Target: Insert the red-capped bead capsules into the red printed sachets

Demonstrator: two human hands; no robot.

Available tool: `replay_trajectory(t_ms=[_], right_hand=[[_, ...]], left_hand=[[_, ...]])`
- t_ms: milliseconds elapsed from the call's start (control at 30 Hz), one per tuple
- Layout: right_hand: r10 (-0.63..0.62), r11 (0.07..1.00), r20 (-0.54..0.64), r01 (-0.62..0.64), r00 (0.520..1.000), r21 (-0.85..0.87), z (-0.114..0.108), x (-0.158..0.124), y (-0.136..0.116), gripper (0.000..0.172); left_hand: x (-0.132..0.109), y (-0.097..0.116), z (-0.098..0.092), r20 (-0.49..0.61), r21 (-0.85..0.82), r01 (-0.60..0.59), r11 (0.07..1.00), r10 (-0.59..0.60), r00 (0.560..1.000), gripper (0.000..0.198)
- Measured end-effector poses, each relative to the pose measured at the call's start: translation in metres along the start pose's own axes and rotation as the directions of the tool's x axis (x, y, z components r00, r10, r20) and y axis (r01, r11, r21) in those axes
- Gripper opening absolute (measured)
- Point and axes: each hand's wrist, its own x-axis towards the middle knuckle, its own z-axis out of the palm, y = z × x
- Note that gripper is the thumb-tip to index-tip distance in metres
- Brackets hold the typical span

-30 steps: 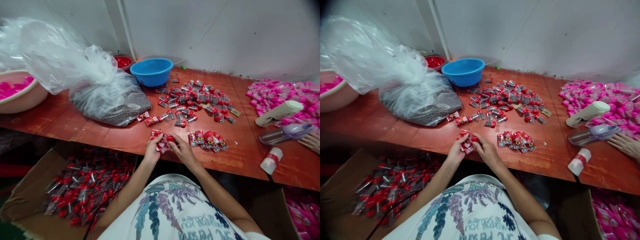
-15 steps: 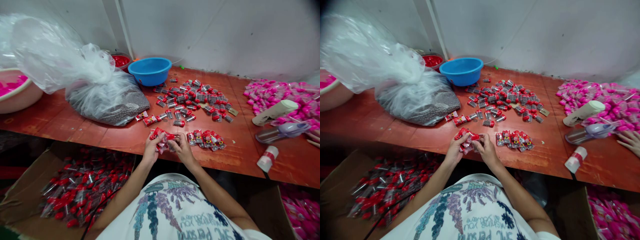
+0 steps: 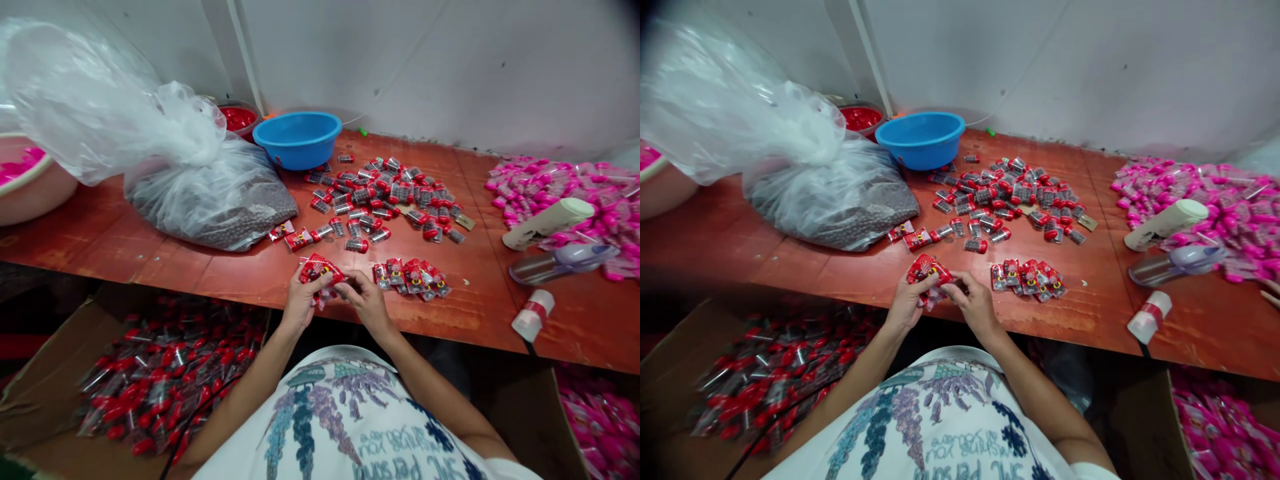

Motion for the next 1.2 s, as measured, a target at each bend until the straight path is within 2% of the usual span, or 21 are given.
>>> replay_trajectory(t_ms=[200,333,400,533,633,700,833,900,1067,1200], right_hand=[[-0.097,0.991,-0.038,0.093,0.995,-0.100,0.001,-0.002,-0.008,0.030],[0.001,0.999,-0.040,-0.002,0.999,-0.044,0.002,-0.003,-0.009,0.034],[-0.001,0.998,-0.044,-0.001,0.999,-0.066,0.002,-0.004,-0.009,0.034],[-0.155,0.946,0.016,0.153,0.988,-0.287,-0.002,-0.004,-0.007,0.034],[-0.211,0.895,0.061,0.218,0.976,-0.388,-0.005,-0.003,-0.004,0.036],[-0.204,0.907,0.048,0.208,0.978,-0.368,-0.006,-0.002,-0.004,0.035],[-0.107,0.971,-0.020,0.101,0.994,-0.217,-0.006,0.000,-0.006,0.030],[-0.093,0.973,-0.030,0.084,0.995,-0.215,-0.007,0.000,-0.009,0.029],[-0.167,0.942,0.103,0.190,0.980,-0.278,-0.011,-0.002,-0.014,0.038],[-0.076,0.984,0.101,0.091,0.992,-0.154,-0.013,-0.003,-0.010,0.037]], left_hand=[[-0.003,-0.004,0.001,-0.030,-0.052,-0.053,0.997,0.051,0.998,0.042],[-0.006,-0.004,0.000,0.008,-0.018,-0.047,0.999,0.048,0.999,0.034],[-0.006,-0.004,0.000,0.008,-0.026,-0.034,0.999,0.034,0.999,0.033],[-0.005,-0.003,0.001,-0.007,-0.053,-0.052,0.997,0.051,0.999,0.037],[-0.004,-0.004,0.002,-0.025,-0.044,-0.078,0.996,0.077,0.997,0.039],[-0.004,-0.004,0.002,-0.014,-0.024,-0.080,0.997,0.080,0.997,0.036],[-0.007,-0.005,0.002,0.030,0.008,-0.052,0.999,0.052,0.998,0.032],[-0.008,-0.006,0.002,0.039,0.009,-0.030,1.000,0.030,0.999,0.033],[-0.006,-0.003,0.001,-0.030,0.011,-0.044,0.999,0.044,0.999,0.048],[-0.007,0.006,0.000,0.059,0.043,-0.019,0.999,0.016,0.998,0.063]])
